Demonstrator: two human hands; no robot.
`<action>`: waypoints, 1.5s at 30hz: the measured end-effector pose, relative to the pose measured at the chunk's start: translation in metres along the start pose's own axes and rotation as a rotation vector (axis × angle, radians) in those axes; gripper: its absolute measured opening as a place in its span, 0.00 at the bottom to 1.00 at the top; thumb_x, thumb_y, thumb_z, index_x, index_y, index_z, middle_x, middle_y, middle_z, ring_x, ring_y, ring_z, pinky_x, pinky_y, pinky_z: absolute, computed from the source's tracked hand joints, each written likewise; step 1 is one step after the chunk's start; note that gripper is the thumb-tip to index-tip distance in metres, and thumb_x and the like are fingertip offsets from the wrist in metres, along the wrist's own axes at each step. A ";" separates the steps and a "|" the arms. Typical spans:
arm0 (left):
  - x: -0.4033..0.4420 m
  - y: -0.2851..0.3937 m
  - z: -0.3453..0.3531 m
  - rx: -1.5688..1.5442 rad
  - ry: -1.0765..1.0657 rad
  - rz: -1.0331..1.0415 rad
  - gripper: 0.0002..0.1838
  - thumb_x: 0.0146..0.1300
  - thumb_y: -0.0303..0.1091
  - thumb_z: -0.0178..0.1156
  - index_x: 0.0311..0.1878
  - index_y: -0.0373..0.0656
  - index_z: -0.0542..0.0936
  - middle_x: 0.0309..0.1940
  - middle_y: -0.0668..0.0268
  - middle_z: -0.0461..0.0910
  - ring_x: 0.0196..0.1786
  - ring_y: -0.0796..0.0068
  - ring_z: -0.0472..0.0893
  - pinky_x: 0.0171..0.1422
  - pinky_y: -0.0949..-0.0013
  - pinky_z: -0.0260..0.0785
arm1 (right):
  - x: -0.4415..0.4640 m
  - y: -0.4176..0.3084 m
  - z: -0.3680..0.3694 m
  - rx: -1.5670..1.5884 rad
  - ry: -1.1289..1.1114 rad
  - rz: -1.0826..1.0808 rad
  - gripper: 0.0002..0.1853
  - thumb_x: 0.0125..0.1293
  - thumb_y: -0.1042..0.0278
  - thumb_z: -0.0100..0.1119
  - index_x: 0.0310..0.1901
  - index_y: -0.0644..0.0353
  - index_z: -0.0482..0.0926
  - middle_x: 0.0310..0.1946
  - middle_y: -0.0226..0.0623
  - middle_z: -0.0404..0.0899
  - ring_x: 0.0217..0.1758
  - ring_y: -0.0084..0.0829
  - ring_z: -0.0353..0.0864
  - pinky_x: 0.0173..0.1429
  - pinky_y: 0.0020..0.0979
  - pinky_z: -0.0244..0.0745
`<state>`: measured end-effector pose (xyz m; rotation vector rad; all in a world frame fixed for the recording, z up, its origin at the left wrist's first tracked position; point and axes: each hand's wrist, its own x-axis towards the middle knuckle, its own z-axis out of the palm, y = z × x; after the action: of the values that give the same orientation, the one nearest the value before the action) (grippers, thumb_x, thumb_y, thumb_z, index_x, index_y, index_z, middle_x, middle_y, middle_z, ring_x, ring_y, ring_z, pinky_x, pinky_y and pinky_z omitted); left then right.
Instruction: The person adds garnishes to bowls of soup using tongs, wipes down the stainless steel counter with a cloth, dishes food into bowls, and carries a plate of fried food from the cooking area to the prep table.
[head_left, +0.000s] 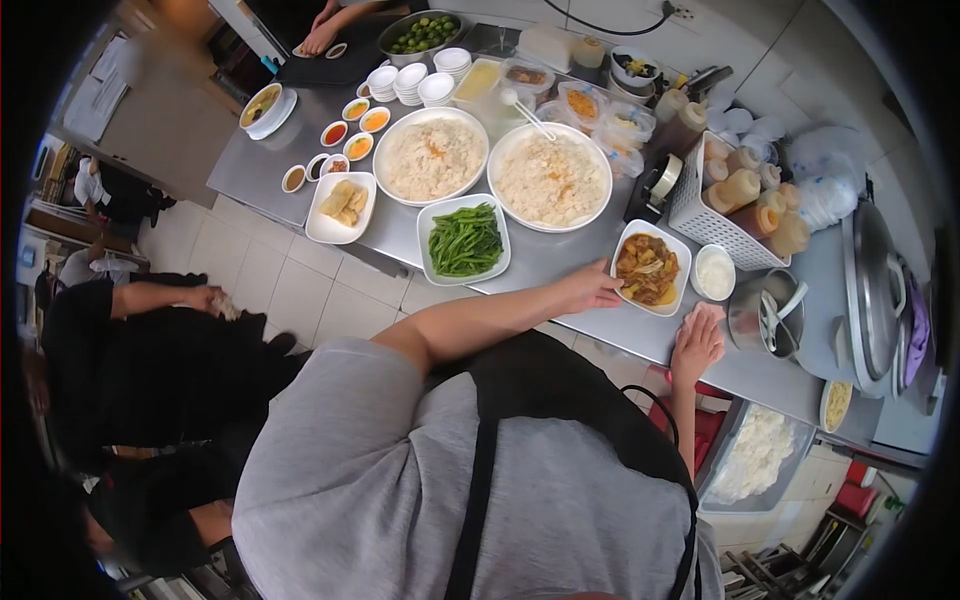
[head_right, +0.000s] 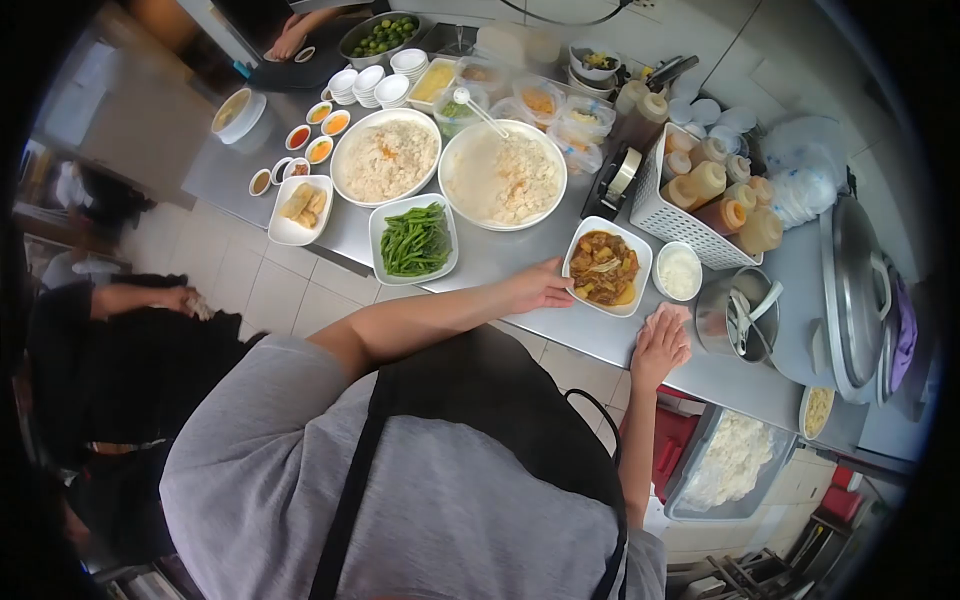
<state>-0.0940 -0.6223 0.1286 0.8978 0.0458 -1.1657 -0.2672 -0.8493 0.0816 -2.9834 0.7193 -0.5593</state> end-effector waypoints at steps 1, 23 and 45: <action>-0.007 0.003 -0.002 0.007 0.064 -0.040 0.31 0.58 0.30 0.55 0.63 0.41 0.55 0.47 0.61 0.70 0.46 0.67 0.75 0.51 0.65 0.71 | 0.000 -0.005 -0.002 0.047 -0.003 0.016 0.24 0.63 0.58 0.42 0.60 0.55 0.63 0.62 0.45 0.57 0.66 0.46 0.51 0.65 0.51 0.42; -0.188 0.033 -0.152 -0.063 0.600 0.352 0.24 0.56 0.16 0.41 0.58 0.34 0.59 0.49 0.50 0.70 0.47 0.55 0.76 0.49 0.61 0.74 | 0.030 -0.261 -0.012 0.511 -0.182 -0.810 0.27 0.53 0.58 0.55 0.57 0.51 0.66 0.58 0.36 0.62 0.63 0.35 0.58 0.63 0.45 0.49; -0.137 0.091 0.005 0.123 -0.047 0.101 0.27 0.55 0.20 0.48 0.61 0.34 0.60 0.52 0.55 0.70 0.50 0.63 0.76 0.49 0.63 0.74 | 0.068 -0.221 -0.060 2.573 -0.836 0.472 0.23 0.64 0.58 0.45 0.58 0.60 0.61 0.54 0.42 0.67 0.53 0.34 0.72 0.55 0.35 0.71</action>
<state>-0.0824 -0.5108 0.2491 0.9703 -0.1092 -1.1038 -0.1349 -0.6783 0.1835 -0.3874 0.0772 0.0813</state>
